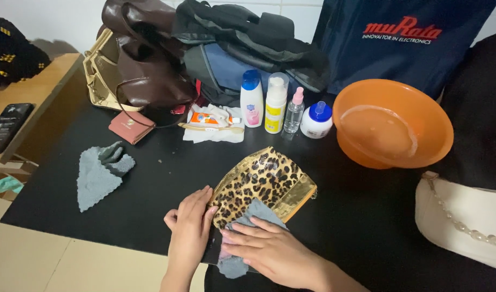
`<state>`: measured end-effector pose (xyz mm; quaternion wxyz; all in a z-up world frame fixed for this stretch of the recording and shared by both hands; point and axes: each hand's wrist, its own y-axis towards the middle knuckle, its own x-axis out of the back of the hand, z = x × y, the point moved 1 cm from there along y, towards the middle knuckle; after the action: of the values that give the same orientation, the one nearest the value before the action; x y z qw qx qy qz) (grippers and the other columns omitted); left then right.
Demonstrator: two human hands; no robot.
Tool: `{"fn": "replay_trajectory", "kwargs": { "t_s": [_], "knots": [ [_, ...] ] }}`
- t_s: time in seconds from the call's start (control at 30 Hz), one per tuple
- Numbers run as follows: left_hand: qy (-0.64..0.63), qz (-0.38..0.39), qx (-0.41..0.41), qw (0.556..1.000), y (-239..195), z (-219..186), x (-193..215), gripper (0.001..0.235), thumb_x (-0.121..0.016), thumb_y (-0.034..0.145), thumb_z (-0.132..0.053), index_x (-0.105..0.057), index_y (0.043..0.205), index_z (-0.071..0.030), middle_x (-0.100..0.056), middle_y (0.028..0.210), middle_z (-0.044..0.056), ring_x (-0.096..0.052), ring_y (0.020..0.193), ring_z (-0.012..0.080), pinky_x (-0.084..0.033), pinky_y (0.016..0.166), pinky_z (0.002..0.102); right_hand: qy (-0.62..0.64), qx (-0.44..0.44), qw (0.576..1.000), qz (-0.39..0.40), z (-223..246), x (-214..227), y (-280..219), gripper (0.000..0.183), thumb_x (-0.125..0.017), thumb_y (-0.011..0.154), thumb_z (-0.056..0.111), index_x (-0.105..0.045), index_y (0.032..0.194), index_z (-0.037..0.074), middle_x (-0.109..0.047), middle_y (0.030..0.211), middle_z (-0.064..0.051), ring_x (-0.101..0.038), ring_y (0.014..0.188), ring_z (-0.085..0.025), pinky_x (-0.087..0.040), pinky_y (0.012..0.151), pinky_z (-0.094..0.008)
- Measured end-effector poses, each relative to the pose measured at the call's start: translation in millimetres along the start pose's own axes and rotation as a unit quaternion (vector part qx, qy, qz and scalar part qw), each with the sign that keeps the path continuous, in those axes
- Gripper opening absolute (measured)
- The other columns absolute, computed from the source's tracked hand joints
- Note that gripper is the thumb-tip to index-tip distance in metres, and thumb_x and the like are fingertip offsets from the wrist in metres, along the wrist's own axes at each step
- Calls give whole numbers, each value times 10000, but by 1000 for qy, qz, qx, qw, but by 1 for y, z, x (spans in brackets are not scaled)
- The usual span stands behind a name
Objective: Brushing and wiping a leopard-print pouch to clean it using a small brush and a cloth.
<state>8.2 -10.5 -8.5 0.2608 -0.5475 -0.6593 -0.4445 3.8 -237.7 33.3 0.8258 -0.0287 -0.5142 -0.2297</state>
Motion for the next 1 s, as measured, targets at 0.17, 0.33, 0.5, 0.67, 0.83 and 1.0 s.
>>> {"fn": "replay_trajectory", "kwargs": {
  "t_s": [0.17, 0.33, 0.5, 0.67, 0.83, 1.0],
  "knots": [
    [-29, -6, 40, 999, 0, -1, 4, 438, -527, 1016, -352, -583, 1420, -196, -578, 1485, -21, -497, 1368, 136, -236, 974, 391, 116, -36, 987, 108, -5, 8, -14, 477, -440, 1052, 82, -464, 1522, 157, -376, 1634, -57, -292, 1528, -221, -149, 1218, -480],
    [-28, -26, 60, 997, 1, -7, 7, 482, -545, 1003, -395, -563, 1428, -170, -571, 1472, 10, -480, 1366, 191, -257, 988, 402, 246, -95, 964, 35, -6, 33, -42, 405, -447, 1046, 121, -588, 1424, 162, -540, 1548, -41, -434, 1480, -180, -194, 1212, -427],
    [22, -131, -14, 991, 0, -68, 15, 438, -573, 977, -134, -527, 1411, -106, -550, 1460, 133, -517, 1308, 319, -399, 972, 486, 379, -435, 817, 8, -46, 51, -71, 259, -579, 862, 166, -762, 1041, 132, -794, 976, -2, -720, 858, -112, -539, 802, -260],
    [-84, 40, -132, 987, -33, -126, -24, 569, -635, 991, -269, -490, 1476, -9, -429, 1582, 209, -421, 1439, 371, -348, 1144, 537, 147, -663, 710, -185, -21, 111, -50, 722, -713, 858, 164, -459, 1533, 207, -578, 1494, -30, -558, 1378, -206, -365, 1215, -381],
    [45, 3, -121, 992, -37, -116, -62, 685, -487, 1056, -484, -397, 1543, -11, -372, 1617, 202, -323, 1501, 350, -224, 1216, 491, 254, -638, 680, -256, -70, 59, -16, 337, -475, 1035, 322, -678, 1260, 174, -703, 1070, -61, -652, 965, -196, -481, 921, -355],
    [73, -14, -120, 990, -39, -102, -74, 753, -445, 1055, -571, -375, 1560, -17, -372, 1631, 176, -336, 1515, 293, -265, 1210, 435, -24, -372, 927, 36, -71, 18, 9, 656, -156, 1057, 463, -104, 1634, 155, 52, 1725, -77, 73, 1582, -235, 81, 1234, -463]
  ]
}}
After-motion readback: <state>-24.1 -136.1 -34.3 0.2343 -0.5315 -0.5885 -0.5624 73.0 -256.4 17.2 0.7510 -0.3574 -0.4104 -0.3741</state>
